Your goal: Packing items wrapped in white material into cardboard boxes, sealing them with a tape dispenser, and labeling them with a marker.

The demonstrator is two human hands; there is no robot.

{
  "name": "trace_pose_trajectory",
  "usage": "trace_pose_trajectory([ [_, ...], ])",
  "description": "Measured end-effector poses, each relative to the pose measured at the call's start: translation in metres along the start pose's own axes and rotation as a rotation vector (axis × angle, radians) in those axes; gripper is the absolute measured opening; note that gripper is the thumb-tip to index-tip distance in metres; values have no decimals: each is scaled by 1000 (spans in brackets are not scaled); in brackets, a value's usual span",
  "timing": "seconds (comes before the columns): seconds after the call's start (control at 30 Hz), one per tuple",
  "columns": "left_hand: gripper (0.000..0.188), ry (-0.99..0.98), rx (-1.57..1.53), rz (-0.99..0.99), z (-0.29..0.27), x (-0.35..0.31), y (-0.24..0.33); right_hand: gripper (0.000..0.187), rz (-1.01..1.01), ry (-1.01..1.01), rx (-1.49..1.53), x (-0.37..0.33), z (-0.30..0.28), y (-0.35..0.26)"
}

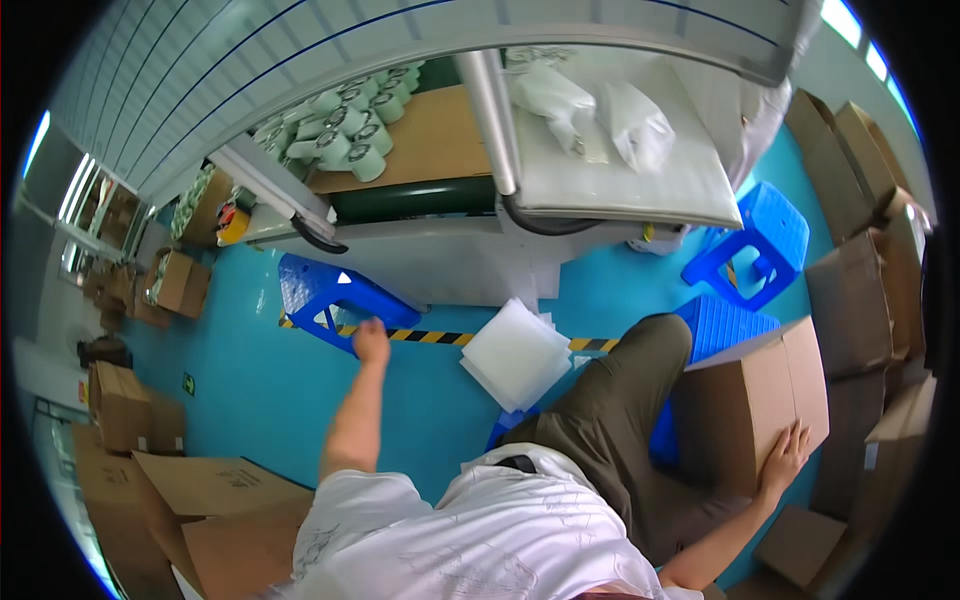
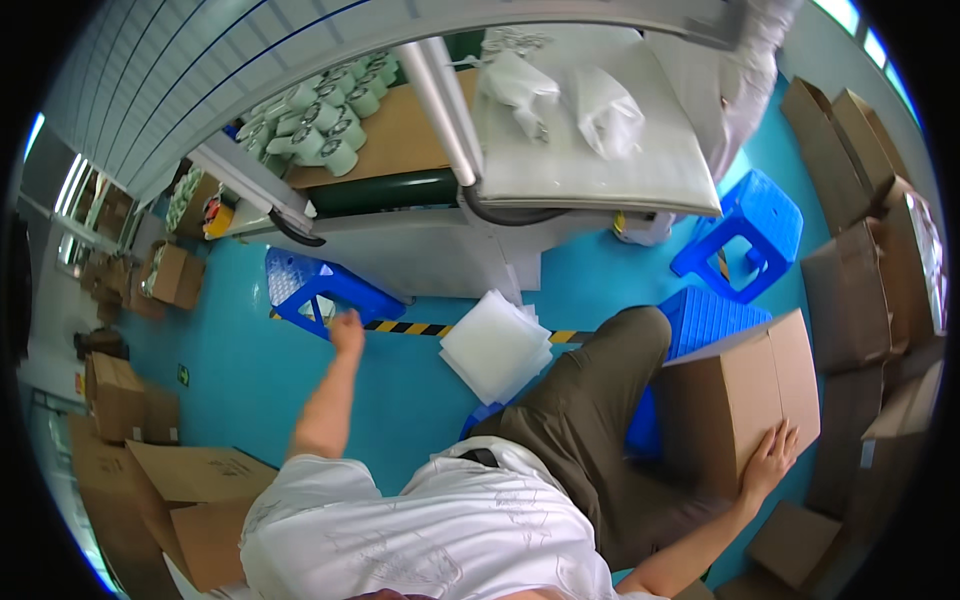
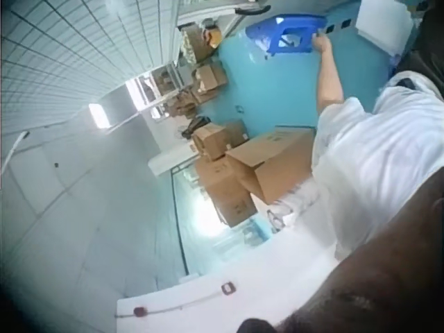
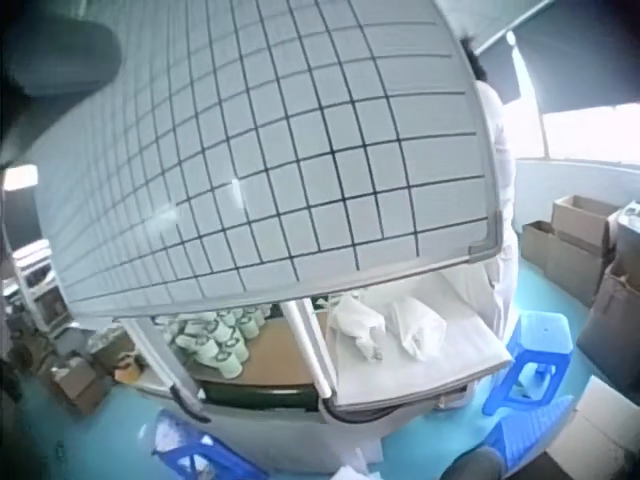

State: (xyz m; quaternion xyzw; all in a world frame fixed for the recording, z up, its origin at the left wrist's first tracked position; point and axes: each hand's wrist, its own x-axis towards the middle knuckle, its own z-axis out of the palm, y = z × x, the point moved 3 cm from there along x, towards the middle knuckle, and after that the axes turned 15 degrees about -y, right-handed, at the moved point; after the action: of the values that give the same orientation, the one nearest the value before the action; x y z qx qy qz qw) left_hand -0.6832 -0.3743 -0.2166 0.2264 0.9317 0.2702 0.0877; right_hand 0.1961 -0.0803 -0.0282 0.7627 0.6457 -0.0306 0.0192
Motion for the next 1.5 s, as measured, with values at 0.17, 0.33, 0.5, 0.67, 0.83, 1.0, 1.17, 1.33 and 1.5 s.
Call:
trace_pose_trajectory([
  [0.17,63,556,17,-40,-228,146,25,46,-79,12,94,0,-4,9],
  [0.33,69,781,50,-62,-371,231,11,45,-79,6,119,19,6,20],
  [0.5,69,618,120,-102,-368,286,-8,42,-44,6,148,38,13,52],
  [0.67,59,654,-39,-118,-378,285,-22,42,-83,9,205,39,11,49],
  [0.83,55,936,-306,414,-414,271,9,40,-54,2,217,31,13,53],
  [1.0,55,504,449,132,-395,302,15,39,-20,23,262,22,12,63],
  [1.17,57,95,414,45,-338,345,15,40,10,92,152,14,-7,7],
  [1.33,57,251,203,337,-382,366,-61,40,73,135,145,14,12,10],
  [1.5,56,222,13,497,-275,260,26,43,159,110,84,-3,-28,-15],
])
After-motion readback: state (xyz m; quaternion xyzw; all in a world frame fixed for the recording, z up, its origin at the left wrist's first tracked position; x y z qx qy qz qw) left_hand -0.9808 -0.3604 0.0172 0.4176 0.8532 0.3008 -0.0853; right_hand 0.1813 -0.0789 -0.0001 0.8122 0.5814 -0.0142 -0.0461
